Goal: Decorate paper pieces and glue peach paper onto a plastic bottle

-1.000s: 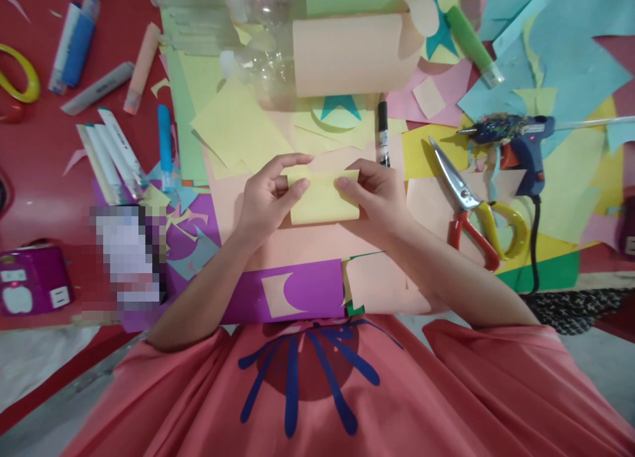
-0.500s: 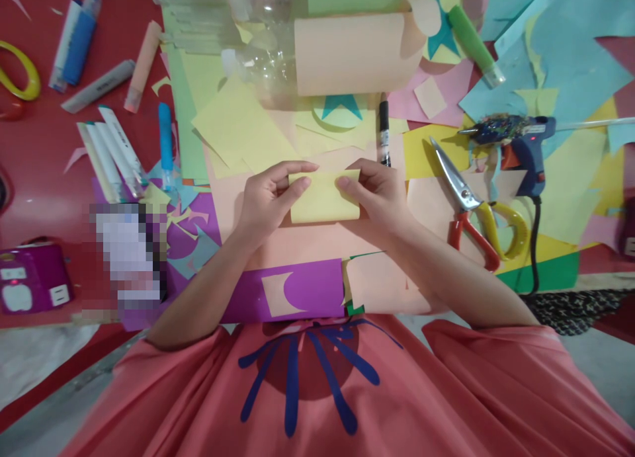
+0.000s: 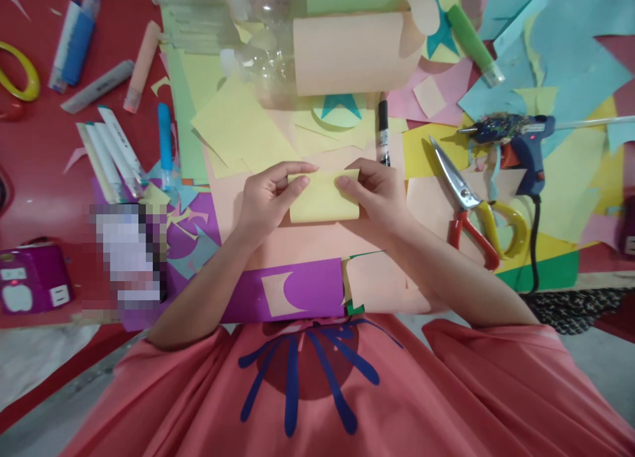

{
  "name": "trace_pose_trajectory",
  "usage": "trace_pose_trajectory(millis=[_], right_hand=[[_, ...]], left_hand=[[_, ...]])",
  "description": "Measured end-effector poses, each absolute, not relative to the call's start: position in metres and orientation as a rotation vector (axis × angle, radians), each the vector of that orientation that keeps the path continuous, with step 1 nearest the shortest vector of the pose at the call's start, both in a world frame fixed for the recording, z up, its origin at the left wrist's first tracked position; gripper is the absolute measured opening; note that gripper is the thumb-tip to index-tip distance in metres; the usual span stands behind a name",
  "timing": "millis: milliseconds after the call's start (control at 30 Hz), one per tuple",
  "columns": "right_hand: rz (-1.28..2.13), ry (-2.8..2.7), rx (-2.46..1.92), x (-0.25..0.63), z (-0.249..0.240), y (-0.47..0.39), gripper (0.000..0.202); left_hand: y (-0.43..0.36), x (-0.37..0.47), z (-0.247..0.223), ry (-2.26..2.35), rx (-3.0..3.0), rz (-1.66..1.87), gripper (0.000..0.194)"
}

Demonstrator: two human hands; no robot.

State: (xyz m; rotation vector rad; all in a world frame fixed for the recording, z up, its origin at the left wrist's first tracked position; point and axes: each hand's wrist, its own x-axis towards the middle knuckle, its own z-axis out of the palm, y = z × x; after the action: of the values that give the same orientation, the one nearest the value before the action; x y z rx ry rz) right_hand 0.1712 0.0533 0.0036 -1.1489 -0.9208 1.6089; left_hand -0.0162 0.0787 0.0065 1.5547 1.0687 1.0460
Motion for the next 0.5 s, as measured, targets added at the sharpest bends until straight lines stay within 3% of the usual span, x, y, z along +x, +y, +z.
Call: trace_pose_trajectory(millis=[500], right_hand=[[1.619,-0.905,-1.153,0.1703,0.0056,0.0533,0.034]], left_hand=[[0.0795,-0.0176,0.0035,1.072,1.539,0.996,0.037]])
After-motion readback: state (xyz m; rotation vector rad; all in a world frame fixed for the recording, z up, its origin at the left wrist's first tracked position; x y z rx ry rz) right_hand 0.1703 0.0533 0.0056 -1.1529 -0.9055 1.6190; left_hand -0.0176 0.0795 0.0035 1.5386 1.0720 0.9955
